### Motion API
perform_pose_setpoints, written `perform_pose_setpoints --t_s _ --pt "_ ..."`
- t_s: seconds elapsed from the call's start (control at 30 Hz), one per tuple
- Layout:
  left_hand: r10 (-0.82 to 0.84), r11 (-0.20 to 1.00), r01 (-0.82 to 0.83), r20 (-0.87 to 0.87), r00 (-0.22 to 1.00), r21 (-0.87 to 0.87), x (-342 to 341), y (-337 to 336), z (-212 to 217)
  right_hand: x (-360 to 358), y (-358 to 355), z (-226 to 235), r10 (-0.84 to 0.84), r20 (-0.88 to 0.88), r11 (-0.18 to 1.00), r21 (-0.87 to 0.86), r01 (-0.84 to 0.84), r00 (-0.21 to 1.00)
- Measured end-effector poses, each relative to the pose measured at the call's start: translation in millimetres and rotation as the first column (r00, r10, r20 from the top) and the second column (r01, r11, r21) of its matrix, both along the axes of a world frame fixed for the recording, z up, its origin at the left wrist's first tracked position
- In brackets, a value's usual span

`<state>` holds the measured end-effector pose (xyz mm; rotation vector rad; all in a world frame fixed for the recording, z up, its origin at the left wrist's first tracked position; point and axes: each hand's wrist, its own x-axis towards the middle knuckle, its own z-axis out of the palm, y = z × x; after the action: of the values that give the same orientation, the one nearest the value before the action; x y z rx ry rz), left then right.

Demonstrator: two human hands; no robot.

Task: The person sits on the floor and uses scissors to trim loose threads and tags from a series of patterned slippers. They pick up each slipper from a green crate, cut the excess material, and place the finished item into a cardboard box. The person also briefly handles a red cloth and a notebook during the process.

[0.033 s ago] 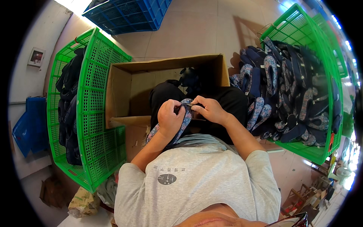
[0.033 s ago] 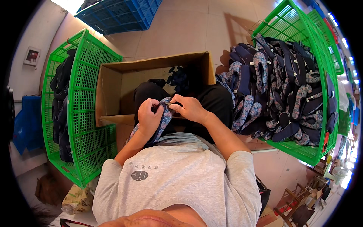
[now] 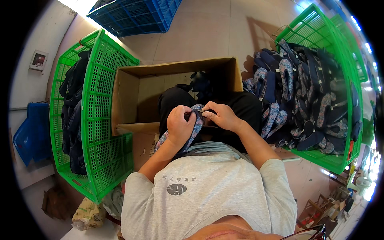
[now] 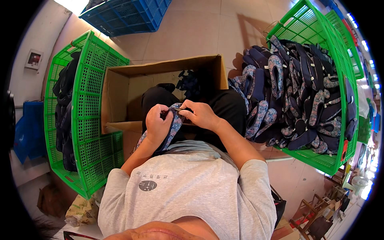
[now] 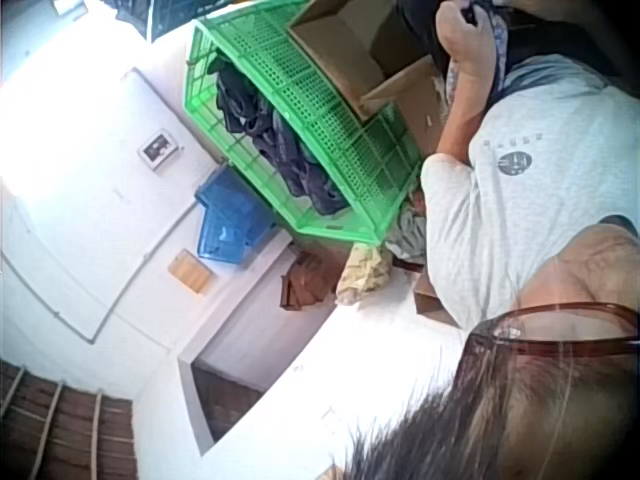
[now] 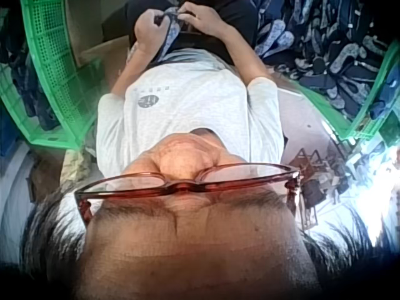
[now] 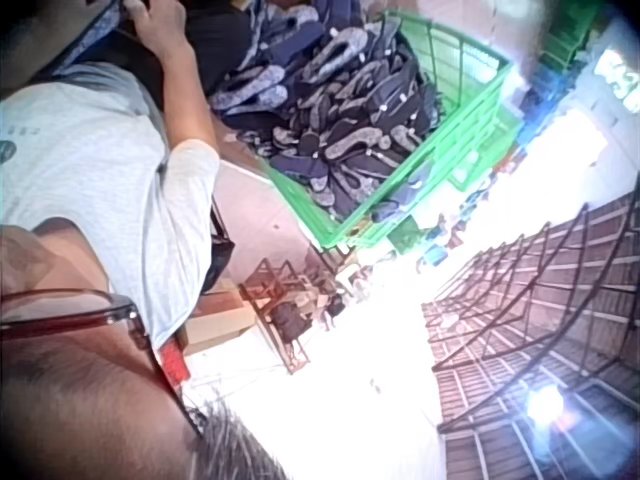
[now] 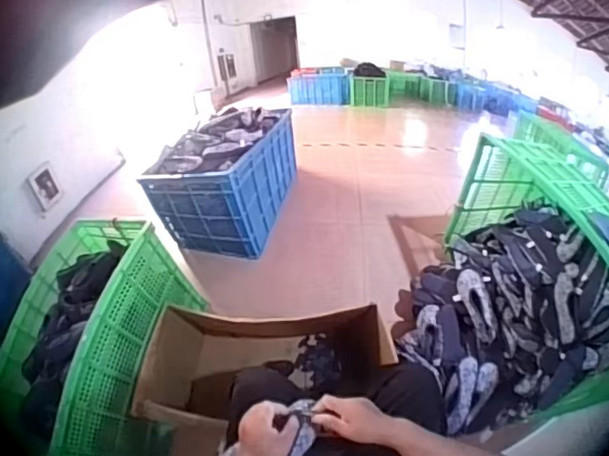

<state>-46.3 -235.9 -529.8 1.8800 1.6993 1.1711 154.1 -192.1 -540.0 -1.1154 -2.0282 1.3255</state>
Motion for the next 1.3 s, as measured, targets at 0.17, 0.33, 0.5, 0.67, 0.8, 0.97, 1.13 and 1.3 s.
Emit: perform_pose_setpoints --t_s 0.17,0.33,0.5,0.67,0.8,0.97,1.13,1.3 --pt "-0.001 1.0 0.001 -0.004 1.0 0.01 0 0 -1 -4 -6 1 -0.062 0.004 0.998 0.029 0.062 0.998" --pt "0.004 0.999 -0.003 -0.023 1.0 0.047 1 1 1 -11 -14 -17 -0.319 -0.238 0.903 -0.37 0.218 0.917" --pt "-0.012 0.989 0.022 -0.063 0.998 0.149 1 2 3 -4 -14 -17 -0.315 -0.299 0.878 -0.451 0.158 0.901" --pt "-0.017 0.982 0.038 -0.117 0.993 0.184 1 0 3 0 -18 9 -0.132 -0.078 0.955 -0.277 0.105 0.988" --pt "-0.02 0.972 0.06 -0.174 0.985 0.229 4 1 7 0 -17 17 -0.11 0.035 0.975 -0.189 0.114 0.993" --pt "-0.011 0.964 0.067 -0.215 0.977 0.256 5 0 7 -1 -16 22 -0.101 0.069 0.99 -0.089 0.107 0.992" --pt "-0.017 0.964 0.078 -0.235 0.972 0.255 5 0 7 0 -14 26 -0.08 0.102 0.992 -0.084 0.089 0.992" --pt "-0.033 0.96 0.096 -0.234 0.972 0.263 6 0 7 3 -12 11 -0.087 0.027 0.983 -0.162 0.091 0.996"
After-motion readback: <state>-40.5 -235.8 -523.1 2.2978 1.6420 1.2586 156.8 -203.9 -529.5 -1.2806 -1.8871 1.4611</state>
